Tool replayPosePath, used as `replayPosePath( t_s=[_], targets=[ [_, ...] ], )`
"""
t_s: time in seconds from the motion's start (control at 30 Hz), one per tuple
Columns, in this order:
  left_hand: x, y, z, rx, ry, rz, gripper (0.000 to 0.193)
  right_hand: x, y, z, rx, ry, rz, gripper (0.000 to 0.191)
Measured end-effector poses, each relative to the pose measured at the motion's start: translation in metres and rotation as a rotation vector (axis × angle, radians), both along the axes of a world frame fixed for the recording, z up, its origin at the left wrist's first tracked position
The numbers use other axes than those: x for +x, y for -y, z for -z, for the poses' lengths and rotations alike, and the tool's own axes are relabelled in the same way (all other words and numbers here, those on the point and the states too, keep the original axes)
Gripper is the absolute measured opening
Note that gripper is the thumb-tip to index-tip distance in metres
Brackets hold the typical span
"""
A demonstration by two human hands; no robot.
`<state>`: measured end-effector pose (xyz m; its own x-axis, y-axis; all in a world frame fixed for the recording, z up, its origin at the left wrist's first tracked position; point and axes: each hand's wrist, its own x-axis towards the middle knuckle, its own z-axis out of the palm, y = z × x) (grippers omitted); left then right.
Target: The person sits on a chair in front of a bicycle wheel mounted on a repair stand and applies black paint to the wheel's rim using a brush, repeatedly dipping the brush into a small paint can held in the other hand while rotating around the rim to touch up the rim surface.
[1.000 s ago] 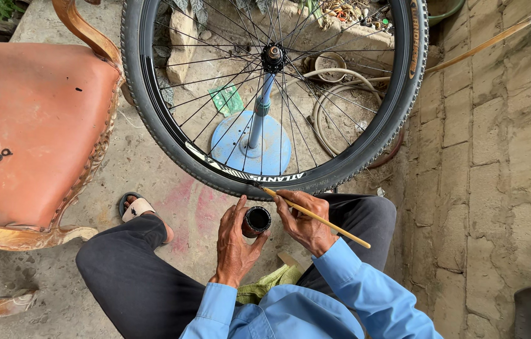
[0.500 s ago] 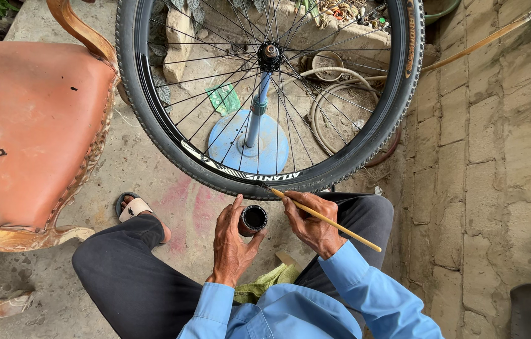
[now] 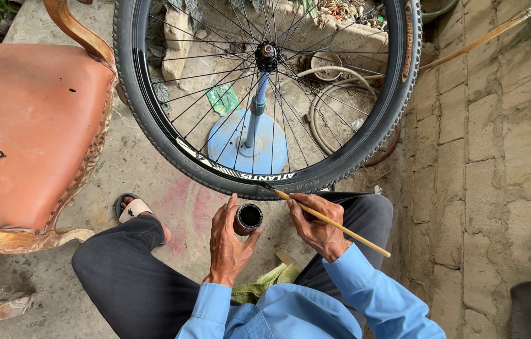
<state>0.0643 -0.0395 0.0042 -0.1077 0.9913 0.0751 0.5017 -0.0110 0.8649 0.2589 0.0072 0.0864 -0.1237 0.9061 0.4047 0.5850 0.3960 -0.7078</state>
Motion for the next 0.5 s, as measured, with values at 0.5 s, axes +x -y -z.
replayPosePath(
  t_s=[0.5],
  targets=[
    [0.003, 0.001, 0.003, -0.049, 0.013, 0.036, 0.096, -0.017, -0.004, -0.004, 0.044, -0.001, -0.119, 0.016]
  ],
)
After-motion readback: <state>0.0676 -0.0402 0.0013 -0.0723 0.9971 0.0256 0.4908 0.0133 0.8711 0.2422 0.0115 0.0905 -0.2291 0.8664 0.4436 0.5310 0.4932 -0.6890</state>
